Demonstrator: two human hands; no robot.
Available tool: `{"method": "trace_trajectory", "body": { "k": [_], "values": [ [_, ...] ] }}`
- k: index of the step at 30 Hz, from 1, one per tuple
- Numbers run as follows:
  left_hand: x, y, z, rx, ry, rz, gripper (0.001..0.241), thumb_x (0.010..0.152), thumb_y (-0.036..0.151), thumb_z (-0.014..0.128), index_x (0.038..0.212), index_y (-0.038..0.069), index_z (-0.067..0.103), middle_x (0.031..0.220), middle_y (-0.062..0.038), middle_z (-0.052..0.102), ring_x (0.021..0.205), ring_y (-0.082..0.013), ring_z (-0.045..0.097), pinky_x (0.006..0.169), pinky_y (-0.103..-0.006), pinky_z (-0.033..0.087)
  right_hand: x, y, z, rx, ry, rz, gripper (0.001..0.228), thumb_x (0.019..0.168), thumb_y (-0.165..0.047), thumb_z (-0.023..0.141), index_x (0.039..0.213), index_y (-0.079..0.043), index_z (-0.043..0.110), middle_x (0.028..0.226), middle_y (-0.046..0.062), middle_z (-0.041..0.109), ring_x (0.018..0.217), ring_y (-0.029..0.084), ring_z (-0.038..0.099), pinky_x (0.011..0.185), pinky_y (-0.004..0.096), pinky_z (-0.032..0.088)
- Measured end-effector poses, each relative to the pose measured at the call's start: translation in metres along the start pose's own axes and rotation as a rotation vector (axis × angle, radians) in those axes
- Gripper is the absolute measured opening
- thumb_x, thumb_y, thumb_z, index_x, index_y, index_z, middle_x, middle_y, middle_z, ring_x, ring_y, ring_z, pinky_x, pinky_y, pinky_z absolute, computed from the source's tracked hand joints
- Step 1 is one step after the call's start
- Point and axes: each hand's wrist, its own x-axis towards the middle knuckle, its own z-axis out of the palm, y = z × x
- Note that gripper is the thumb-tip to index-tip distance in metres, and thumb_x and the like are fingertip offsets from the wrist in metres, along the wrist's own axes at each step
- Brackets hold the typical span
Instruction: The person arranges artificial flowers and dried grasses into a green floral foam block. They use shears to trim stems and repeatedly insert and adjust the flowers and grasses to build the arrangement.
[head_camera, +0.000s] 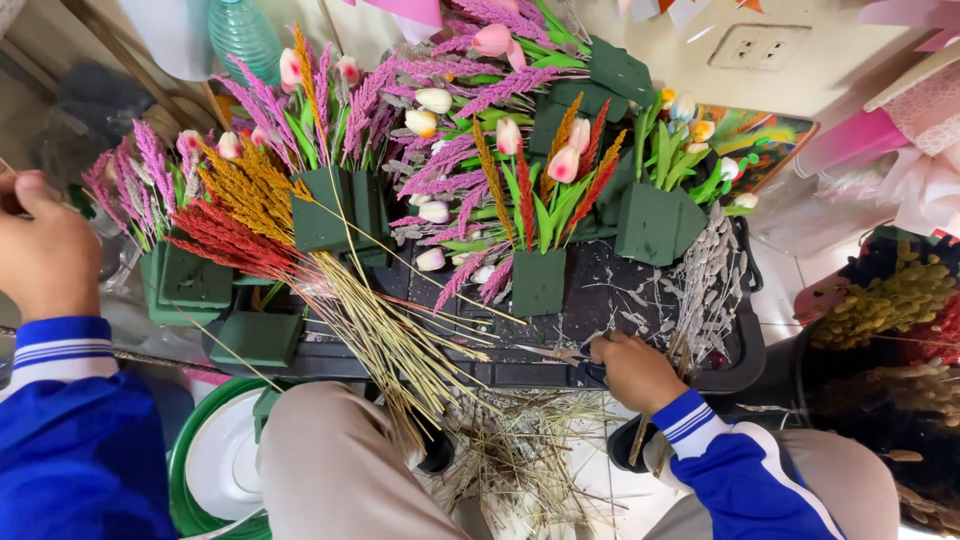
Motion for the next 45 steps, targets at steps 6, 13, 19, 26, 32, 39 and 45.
{"method": "trace_trajectory", "body": {
  "k": [6,13,19,26,32,39,45],
  "values": [
    [-0.039,0.013,0.007,0.106,0.165,0.046,0.006,0.097,0.004,0.083,0.093,0.008,0.083,0.081,-0.006,0.077,0.070,-0.0196,0.073,0.060,-0.0367,0.056,0.005,0.003,0.006,-0.005,0.023,-0.017,0.038,0.087,0.007,0.052,0.116,-0.016,0.060,0.112,0.010,0.059,0.099,0.032,0.061,0.077,0.049,0.052],
    [-0.037,-0.024,0.038,-0.074,0.273,0.020,0.010,0.093,-0.007,0.070,0.094,0.001,0.077,0.089,-0.010,0.075,0.079,-0.0203,0.072,0.067,-0.0335,0.057,0.009,0.006,0.007,-0.013,0.035,-0.032,0.030,0.089,0.003,0.056,0.111,-0.016,0.060,0.109,0.008,0.059,0.094,0.032,0.061,0.073,0.048,0.050],
    [-0.025,-0.081,0.065,0.299,0.201,-0.137,0.043,0.121,0.042,0.062,0.102,0.008,0.080,0.086,-0.012,0.082,0.071,-0.0299,0.078,0.054,-0.0410,0.054,0.011,0.009,0.010,0.006,0.039,-0.024,0.025,0.091,-0.003,0.060,0.111,-0.018,0.058,0.110,0.008,0.058,0.094,0.032,0.060,0.071,0.048,0.048],
    [-0.072,0.010,0.034,0.115,-0.027,-0.352,0.012,0.093,0.014,0.082,0.102,0.006,0.080,0.088,-0.011,0.078,0.073,-0.0211,0.075,0.061,-0.0374,0.063,0.012,0.011,0.011,0.013,0.039,-0.035,0.024,0.090,-0.002,0.060,0.110,-0.017,0.059,0.110,0.008,0.059,0.096,0.031,0.060,0.074,0.047,0.049],
    [-0.091,0.107,-0.002,0.045,-0.055,-0.090,0.042,0.099,0.007,0.088,0.109,0.001,0.048,0.098,-0.020,0.060,0.081,-0.0393,0.064,0.068,-0.0512,0.050,0.008,0.005,0.005,0.001,0.024,-0.033,0.028,0.092,0.000,0.058,0.115,-0.015,0.061,0.112,0.009,0.060,0.095,0.031,0.061,0.073,0.047,0.051],
    [-0.111,0.127,0.050,0.231,-0.747,-0.285,0.041,0.091,0.044,0.073,0.071,0.008,0.076,0.069,-0.026,0.069,0.080,-0.0507,0.072,0.071,-0.0551,0.056,0.017,0.016,0.021,-0.023,0.154,-0.126,0.030,0.083,-0.010,0.077,0.110,-0.010,0.066,0.112,0.021,0.066,0.107,0.045,0.068,0.084,0.053,0.062],
    [-0.106,0.158,0.058,0.387,-0.899,-0.422,0.056,0.085,0.045,0.071,0.113,-0.003,0.076,0.108,-0.029,0.073,0.104,-0.0471,0.070,0.087,-0.0535,0.057,0.013,0.012,0.015,-0.028,0.143,-0.090,0.033,0.083,-0.010,0.077,0.114,-0.011,0.066,0.113,0.020,0.067,0.108,0.044,0.068,0.084,0.052,0.062]
  ]
}}
